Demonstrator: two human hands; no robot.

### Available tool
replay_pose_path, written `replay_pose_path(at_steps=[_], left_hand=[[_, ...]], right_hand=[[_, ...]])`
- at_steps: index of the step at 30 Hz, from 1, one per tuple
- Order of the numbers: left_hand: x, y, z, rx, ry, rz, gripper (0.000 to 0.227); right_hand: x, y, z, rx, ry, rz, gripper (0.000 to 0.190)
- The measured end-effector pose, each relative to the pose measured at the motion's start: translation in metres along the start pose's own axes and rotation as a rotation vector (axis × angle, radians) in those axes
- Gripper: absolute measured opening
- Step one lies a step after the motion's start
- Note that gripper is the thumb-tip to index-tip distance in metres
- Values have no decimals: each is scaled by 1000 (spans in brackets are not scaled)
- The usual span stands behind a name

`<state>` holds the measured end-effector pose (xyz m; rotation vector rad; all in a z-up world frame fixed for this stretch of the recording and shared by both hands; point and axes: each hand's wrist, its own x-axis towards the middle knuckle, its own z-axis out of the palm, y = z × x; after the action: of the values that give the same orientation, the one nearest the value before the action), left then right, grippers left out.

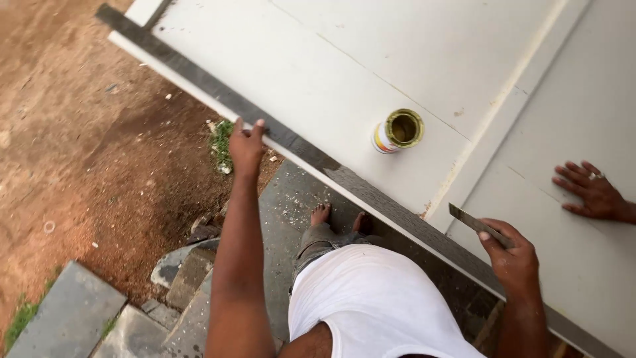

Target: The person applies adhesive from a can onto a laminate strip and a door frame using a spreader and a putty knife. They then press the strip onto the edge of the frame, smoothing it down by hand and with the spreader.

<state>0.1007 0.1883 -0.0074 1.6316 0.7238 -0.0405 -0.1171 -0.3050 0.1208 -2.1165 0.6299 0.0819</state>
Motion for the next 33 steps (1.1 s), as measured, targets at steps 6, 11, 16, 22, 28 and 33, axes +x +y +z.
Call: replay_pose_path(at_steps=[6, 11, 16, 22, 28, 33], left_hand=[[-47, 16, 55, 534, -15, 493, 92], [-86, 17, 154, 610, -545, 1109, 118], [-78, -14, 213, 462, -561, 832, 128], [-128, 22, 234, 498, -595, 736, 108], [-206, 9, 269, 241, -828, 1092, 101], [-311, 23, 315, 231, -841, 1394, 96]], right_hand=[[9, 25, 11, 248, 88, 24, 19], [-5, 13, 21, 280, 297, 57, 17], [-35, 29, 13, 299, 340, 46, 16], [-83, 56, -11, 290, 555, -83, 24], [-98, 82, -53, 586, 603, 85, 25], [-94, 118, -105, 614, 577, -237, 12]])
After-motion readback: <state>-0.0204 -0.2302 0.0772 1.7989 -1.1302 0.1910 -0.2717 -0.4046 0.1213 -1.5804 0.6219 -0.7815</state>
